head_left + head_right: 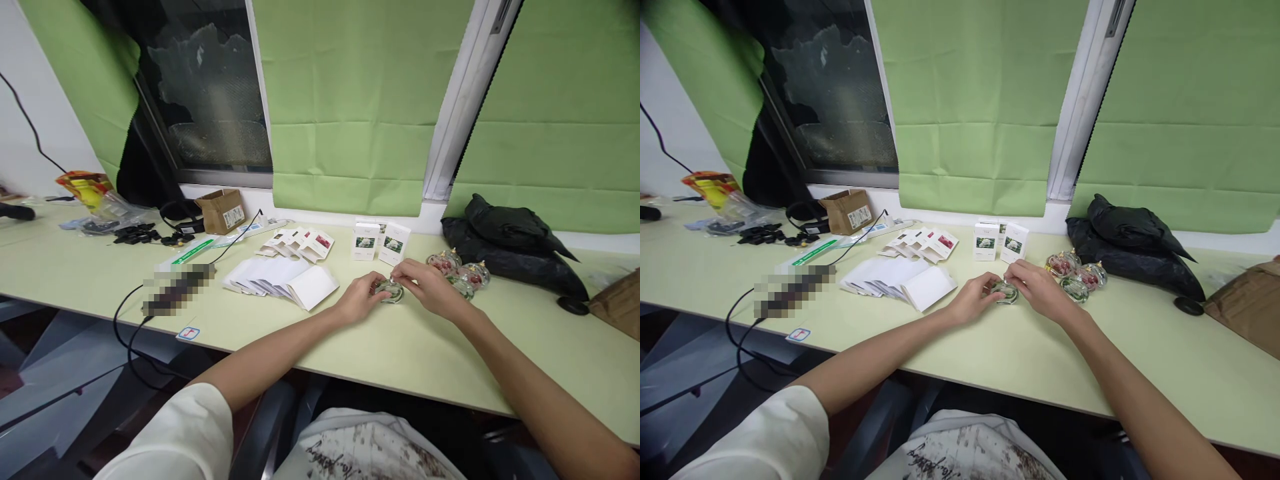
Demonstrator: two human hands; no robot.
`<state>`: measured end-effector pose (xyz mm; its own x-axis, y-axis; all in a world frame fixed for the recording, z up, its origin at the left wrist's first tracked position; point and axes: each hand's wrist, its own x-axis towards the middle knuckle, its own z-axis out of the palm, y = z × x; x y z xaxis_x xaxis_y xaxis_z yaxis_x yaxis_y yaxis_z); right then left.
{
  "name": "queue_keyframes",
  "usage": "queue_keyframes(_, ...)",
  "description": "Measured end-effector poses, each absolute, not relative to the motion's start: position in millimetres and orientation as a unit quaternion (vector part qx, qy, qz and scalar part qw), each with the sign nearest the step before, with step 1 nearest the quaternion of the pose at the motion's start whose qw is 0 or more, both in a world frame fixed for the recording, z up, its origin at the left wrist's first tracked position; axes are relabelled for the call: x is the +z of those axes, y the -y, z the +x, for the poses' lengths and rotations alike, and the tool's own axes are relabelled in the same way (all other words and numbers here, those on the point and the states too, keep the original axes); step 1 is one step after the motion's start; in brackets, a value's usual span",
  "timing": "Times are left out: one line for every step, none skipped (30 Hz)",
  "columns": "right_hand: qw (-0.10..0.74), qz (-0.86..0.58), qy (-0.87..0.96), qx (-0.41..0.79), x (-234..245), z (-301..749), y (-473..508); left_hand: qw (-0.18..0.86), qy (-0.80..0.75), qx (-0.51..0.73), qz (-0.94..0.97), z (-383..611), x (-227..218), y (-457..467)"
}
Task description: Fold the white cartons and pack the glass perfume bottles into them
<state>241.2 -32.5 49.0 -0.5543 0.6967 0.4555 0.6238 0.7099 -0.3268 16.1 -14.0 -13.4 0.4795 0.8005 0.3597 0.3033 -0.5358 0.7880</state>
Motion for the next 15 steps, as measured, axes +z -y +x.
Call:
queue_keyframes(0.281,-0.375,0.882,0.057,49.2,240.9,32.5,0.330,-0.351,0.373,0.793,16.0,-13.3,14.1)
queue_keyframes(0.275,-0.376,0.883,0.049,49.5,240.7,32.5,0.326,-0.354,0.373,0.793,16.0,-13.2,14.2)
queue_keyframes(0.269,-0.378,0.885,0.041,49.9,240.4,32.7,0.324,-0.355,0.372,0.794,16.1,-13.0,14.4)
queue_keyframes(0.265,-0.381,0.885,0.032,50.1,240.1,32.8,0.322,-0.357,0.372,0.794,16.3,-12.6,14.6)
queue_keyframes(0.263,-0.384,0.885,0.024,50.3,239.7,33.1,0.322,-0.357,0.372,0.794,16.4,-12.0,14.8)
queue_keyframes(0.261,-0.386,0.885,0.018,50.3,239.2,33.6,0.322,-0.358,0.370,0.794,16.6,-11.3,15.0)
queue_keyframes(0.260,-0.388,0.884,0.013,50.0,238.6,34.1,0.324,-0.358,0.369,0.794,16.7,-10.4,15.3)
queue_keyframes(0.261,-0.390,0.883,0.010,49.6,237.8,34.8,0.325,-0.359,0.367,0.795,16.7,-9.6,15.5)
queue_keyframes(0.262,-0.391,0.882,0.008,48.9,236.8,35.7,0.325,-0.360,0.364,0.795,16.7,-8.9,15.6)
queue_keyframes(0.264,-0.391,0.881,0.010,48.1,235.8,36.6,0.326,-0.361,0.363,0.795,16.6,-8.5,15.6)
queue_keyframes(0.267,-0.392,0.880,0.013,47.3,234.6,37.6,0.326,-0.361,0.362,0.795,16.5,-8.3,15.5)
queue_keyframes(0.271,-0.394,0.878,0.015,46.6,233.6,38.6,0.325,-0.360,0.363,0.796,16.5,-8.4,15.3)
queue_keyframes(0.274,-0.396,0.876,0.016,46.3,232.8,39.3,0.324,-0.360,0.364,0.795,16.4,-8.9,14.9)
queue_keyframes(0.277,-0.399,0.874,0.019,46.7,232.5,39.6,0.324,-0.360,0.366,0.795,16.4,-9.7,14.4)
queue_keyframes(0.277,-0.399,0.874,0.026,47.8,233.1,39.2,0.325,-0.359,0.367,0.794,16.4,-10.8,13.9)
